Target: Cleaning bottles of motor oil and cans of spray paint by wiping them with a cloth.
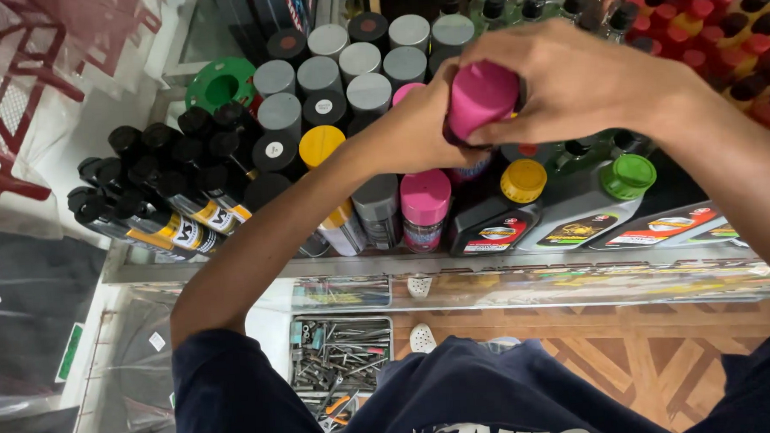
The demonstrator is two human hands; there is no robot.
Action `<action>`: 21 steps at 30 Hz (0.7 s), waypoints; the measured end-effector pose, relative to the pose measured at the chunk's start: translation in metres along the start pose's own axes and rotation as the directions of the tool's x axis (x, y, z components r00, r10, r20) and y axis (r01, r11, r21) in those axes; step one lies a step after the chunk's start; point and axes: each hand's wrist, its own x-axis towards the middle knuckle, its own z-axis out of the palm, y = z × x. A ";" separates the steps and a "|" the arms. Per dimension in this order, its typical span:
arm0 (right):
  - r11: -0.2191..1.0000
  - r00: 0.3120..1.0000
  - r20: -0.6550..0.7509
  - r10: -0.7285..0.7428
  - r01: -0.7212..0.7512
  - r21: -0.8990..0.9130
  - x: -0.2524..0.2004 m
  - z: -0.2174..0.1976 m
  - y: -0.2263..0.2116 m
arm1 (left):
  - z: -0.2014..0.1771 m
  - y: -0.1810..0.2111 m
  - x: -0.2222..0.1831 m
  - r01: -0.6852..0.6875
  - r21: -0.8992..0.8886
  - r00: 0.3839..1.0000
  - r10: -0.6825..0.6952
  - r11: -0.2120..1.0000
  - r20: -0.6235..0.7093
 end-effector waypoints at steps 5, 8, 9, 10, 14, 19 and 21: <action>0.982 0.972 0.143 0.187 -0.186 -0.019 0.000 0.023 0.014 | -0.005 0.000 -0.003 0.100 0.044 0.994 -0.099 0.994 -0.037; 0.980 0.959 0.205 0.196 -0.200 -0.001 0.004 0.032 0.016 | -0.006 -0.001 -0.005 0.076 0.088 0.997 -0.075 0.993 -0.010; 0.981 0.959 0.206 0.192 -0.196 -0.002 0.006 0.035 0.017 | -0.005 -0.003 -0.005 0.078 0.090 0.997 -0.077 0.993 -0.013; 0.971 0.942 0.238 0.238 -0.239 -0.028 0.006 0.039 0.017 | -0.003 -0.006 -0.006 0.110 0.119 0.993 -0.113 0.987 0.020; 0.967 0.944 0.224 0.243 -0.219 -0.127 0.005 0.059 0.025 | -0.001 -0.008 -0.010 0.183 0.139 0.976 -0.197 0.973 0.092; 0.911 0.850 0.343 0.401 -0.333 -0.241 0.013 0.062 0.014 | -0.001 -0.008 -0.011 0.184 0.108 0.979 -0.192 0.977 0.066; 0.906 0.846 0.348 0.404 -0.318 -0.279 0.014 0.068 0.018 | -0.002 -0.009 -0.010 0.183 0.103 0.980 -0.190 0.978 0.057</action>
